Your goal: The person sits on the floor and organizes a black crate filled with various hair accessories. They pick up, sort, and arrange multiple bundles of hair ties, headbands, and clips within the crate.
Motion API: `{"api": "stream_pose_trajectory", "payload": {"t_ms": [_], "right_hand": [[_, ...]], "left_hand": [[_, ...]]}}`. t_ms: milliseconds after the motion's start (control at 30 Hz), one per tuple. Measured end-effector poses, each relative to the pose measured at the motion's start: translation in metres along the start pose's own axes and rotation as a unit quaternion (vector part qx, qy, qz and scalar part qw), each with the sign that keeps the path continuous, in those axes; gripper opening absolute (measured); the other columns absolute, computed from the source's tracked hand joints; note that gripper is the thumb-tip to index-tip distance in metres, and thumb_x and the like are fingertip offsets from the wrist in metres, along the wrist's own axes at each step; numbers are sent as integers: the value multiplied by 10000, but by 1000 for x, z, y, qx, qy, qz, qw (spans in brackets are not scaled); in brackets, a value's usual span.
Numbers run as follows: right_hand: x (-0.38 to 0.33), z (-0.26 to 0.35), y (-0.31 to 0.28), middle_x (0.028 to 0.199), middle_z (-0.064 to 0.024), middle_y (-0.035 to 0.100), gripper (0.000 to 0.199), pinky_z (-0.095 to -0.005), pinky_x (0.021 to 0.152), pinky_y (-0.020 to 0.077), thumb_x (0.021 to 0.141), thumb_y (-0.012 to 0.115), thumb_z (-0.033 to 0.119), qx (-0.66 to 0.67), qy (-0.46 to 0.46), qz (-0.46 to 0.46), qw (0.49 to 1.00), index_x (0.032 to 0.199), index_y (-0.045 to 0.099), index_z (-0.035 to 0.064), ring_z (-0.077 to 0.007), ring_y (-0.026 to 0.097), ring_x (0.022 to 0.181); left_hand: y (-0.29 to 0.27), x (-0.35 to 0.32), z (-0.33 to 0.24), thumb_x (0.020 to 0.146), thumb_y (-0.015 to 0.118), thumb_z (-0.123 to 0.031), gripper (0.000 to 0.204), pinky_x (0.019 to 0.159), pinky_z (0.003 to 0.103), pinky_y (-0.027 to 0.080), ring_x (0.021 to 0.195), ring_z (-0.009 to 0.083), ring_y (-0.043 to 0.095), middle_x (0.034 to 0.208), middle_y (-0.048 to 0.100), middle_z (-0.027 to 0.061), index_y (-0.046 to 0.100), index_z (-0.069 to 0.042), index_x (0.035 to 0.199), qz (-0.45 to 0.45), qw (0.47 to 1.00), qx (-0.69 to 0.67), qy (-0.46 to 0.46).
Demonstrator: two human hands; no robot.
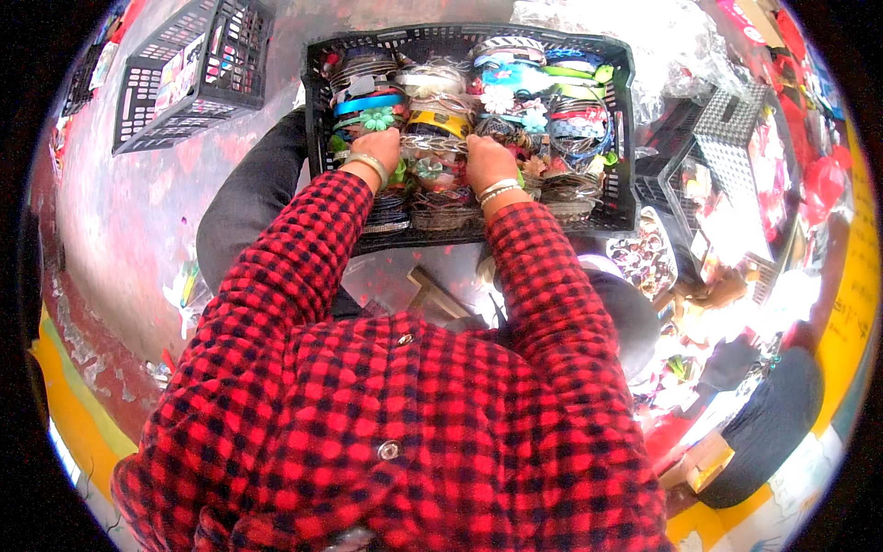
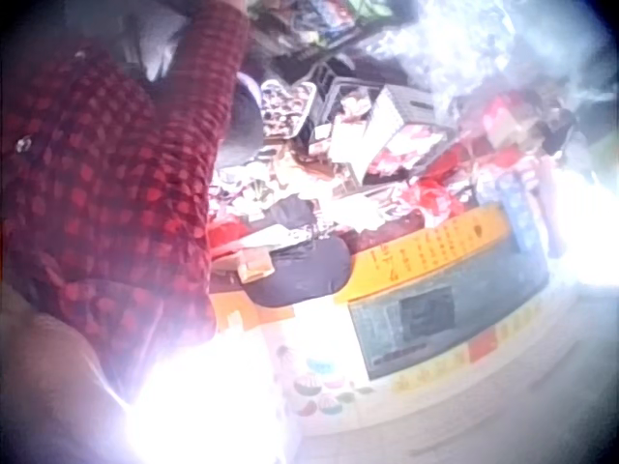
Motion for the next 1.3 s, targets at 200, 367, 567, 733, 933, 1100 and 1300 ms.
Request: {"api": "stream_pose_trajectory", "payload": {"t_ms": [200,367,567,733,933,1100,1300], "right_hand": [[-18,-21,59,780,-153,596,96,-425,630,472,744,463,101,1,38,64,997,793,545,87,-332,588,743],[-9,-13,30,824,-133,590,106,-428,667,463,760,447,99,2,72,56,996,805,541,78,-328,580,780],[-4,-18,45,857,-144,600,161,-409,687,471,789,422,121,-9,140,130,981,848,569,87,-316,587,817],[0,-22,54,898,-146,608,170,-396,714,476,785,445,124,-2,206,152,967,844,599,82,-297,592,854],[-6,-17,40,908,-196,597,233,-410,738,461,727,515,111,72,253,149,953,939,575,36,-326,580,864],[-24,5,10,885,-216,590,470,-403,739,450,622,631,183,182,262,76,945,1032,490,1,-363,568,846],[-27,10,60,1207,-181,419,792,-366,846,413,586,734,347,239,216,107,941,1177,350,-12,-301,454,1090]], "left_hand": [[21,9,-4,771,449,-83,171,697,373,491,809,288,611,864,619,161,588,-47,864,10,999,44,5],[5,2,-8,780,454,-99,196,737,367,484,866,273,602,931,609,167,607,-20,875,39,999,16,-29],[6,-5,-27,733,479,-45,196,720,389,468,816,345,577,860,573,229,462,34,912,-27,999,-27,13],[3,-14,-26,763,456,-75,240,697,413,459,785,369,562,859,563,249,418,46,966,-109,990,-87,-5],[15,-11,-30,802,510,-363,445,799,412,420,900,357,533,953,543,231,469,44,978,-48,989,-132,-47],[27,4,-19,825,444,-392,499,855,419,390,985,383,499,1050,528,242,463,44,1067,49,979,-176,-84],[72,32,-4,867,359,-369,459,808,457,407,936,419,512,973,545,273,466,41,1044,75,994,-70,21]]}}
Point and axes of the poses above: each hand's wrist, its own x-axis towards the middle knuckle, its own y-axis out of the palm, z = x × y, the point moved 8 cm from there along x, towards the middle knuckle
